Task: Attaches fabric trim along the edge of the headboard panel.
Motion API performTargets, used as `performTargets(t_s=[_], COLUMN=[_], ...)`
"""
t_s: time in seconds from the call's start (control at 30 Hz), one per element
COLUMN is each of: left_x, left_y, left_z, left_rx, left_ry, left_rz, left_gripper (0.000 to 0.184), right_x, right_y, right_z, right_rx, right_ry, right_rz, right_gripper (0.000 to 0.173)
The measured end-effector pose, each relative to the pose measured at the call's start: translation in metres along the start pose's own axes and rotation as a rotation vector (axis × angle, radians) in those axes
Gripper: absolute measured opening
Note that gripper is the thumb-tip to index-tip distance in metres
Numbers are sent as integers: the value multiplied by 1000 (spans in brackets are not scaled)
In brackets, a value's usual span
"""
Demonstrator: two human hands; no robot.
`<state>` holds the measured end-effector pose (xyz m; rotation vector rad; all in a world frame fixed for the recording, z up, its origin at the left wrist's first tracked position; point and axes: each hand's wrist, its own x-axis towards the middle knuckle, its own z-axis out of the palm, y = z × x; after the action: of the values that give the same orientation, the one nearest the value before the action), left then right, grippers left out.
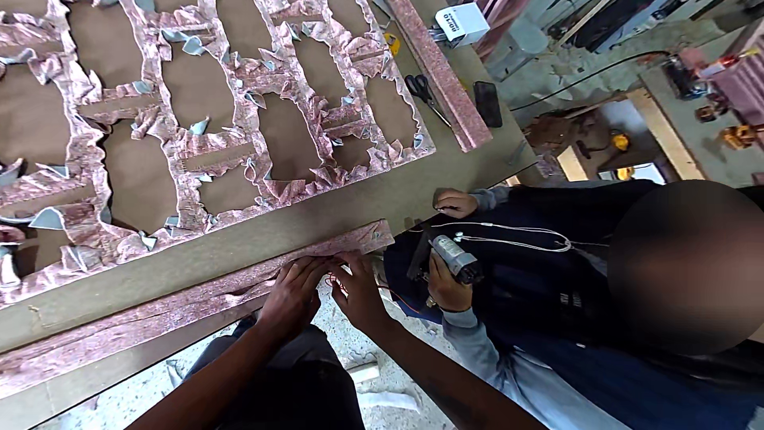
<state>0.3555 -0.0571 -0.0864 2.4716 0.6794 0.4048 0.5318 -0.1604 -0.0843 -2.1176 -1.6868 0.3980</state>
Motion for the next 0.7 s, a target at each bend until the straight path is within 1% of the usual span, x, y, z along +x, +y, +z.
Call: performTargets(t_s=[0.1, 0.13, 0.2, 0.33, 0.47, 0.57, 0.7], left_x=[5, 3, 3, 23, 53, 80, 96], left_y=[5, 6, 7, 4, -9, -19, -29], left_z=[10, 12, 13, -2, -7, -6, 5], left_rx=[-17, -7, 12, 30, 14, 17, 2], left_ry=[-39, -73, -118, -136, -175, -201, -156], left_rz=[19, 25, 16, -56, -77, -88, -67], left_gripper=[45, 49, 51, 44, 34, 24, 27], right_x=[-7, -9, -12, -7, 2, 0, -7], right_y=[9, 9, 10, 19, 23, 36, 48], right_z=[1, 1, 0, -5, -7, -3, 4], right_rx=[-42, -49, -44, -30, -25, 76, 125], right_ry=[59, 55, 43, 80, 98, 134, 145], right_rz=[27, 42, 72, 108, 89, 26, -22], right_gripper=[35, 37, 41, 46, 41, 34, 38])
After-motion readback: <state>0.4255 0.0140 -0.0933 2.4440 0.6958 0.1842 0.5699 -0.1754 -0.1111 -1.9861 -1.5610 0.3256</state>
